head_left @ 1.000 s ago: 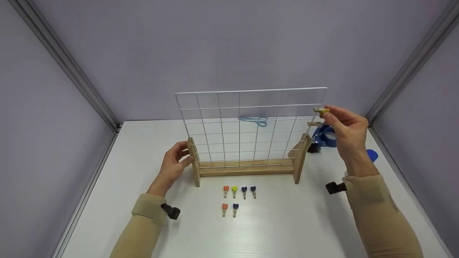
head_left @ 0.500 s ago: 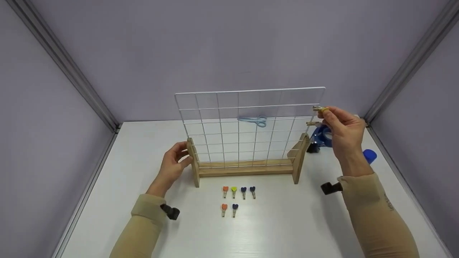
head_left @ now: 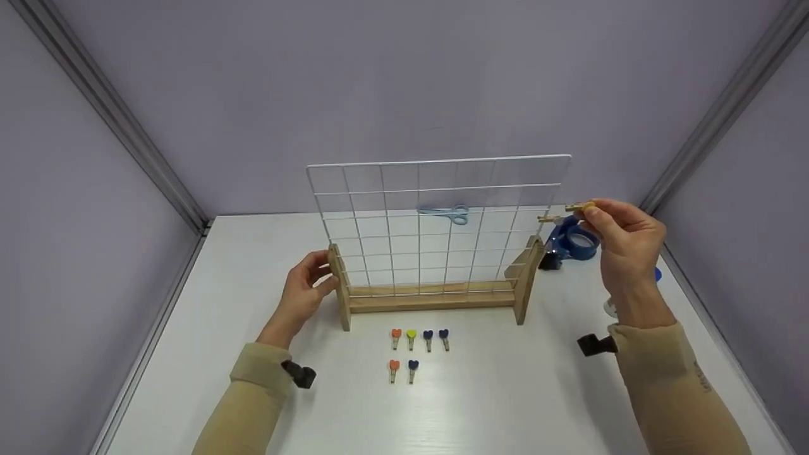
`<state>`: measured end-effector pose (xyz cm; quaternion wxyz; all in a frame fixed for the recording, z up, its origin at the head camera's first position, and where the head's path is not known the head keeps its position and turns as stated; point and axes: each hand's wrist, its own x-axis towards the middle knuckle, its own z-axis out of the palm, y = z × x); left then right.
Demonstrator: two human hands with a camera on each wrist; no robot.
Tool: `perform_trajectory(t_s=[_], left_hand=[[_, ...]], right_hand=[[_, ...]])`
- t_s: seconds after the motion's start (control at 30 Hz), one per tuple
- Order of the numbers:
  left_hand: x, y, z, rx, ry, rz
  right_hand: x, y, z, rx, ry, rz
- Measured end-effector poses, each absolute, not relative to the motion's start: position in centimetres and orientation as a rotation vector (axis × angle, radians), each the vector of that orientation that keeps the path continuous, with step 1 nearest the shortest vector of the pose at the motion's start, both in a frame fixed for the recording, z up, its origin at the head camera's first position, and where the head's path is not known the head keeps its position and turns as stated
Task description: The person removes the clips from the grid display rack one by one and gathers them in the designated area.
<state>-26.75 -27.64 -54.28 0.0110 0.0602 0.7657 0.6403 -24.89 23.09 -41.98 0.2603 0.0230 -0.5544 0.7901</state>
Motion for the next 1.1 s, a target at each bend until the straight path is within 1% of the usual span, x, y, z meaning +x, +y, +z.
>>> perform_trajectory(t_s=[0.3, 0.5, 0.87, 1.1], left_hand=[[-26.9, -27.6, -54.3, 0.206, 2.381, 2.004], [-27.1, -27.6, -54.5, 0.209, 2.392, 1.996], [-27.1, -27.5, -54.4, 0.195, 2.420, 1.998], [-27.2, -27.6, -54.4, 0.206, 2.411, 2.006]], right_hand=[[-22.5, 20.9, -43.1, 0.406, -1.590, 2.110], [-21.2, 18.7, -45.1, 0.565, -1.761, 2.077], [-19.2, 13.8, -52.0, 0.498, -2.387, 2.021], [-18.4, 10.8, -55.5, 0.378, -2.731, 1.959]])
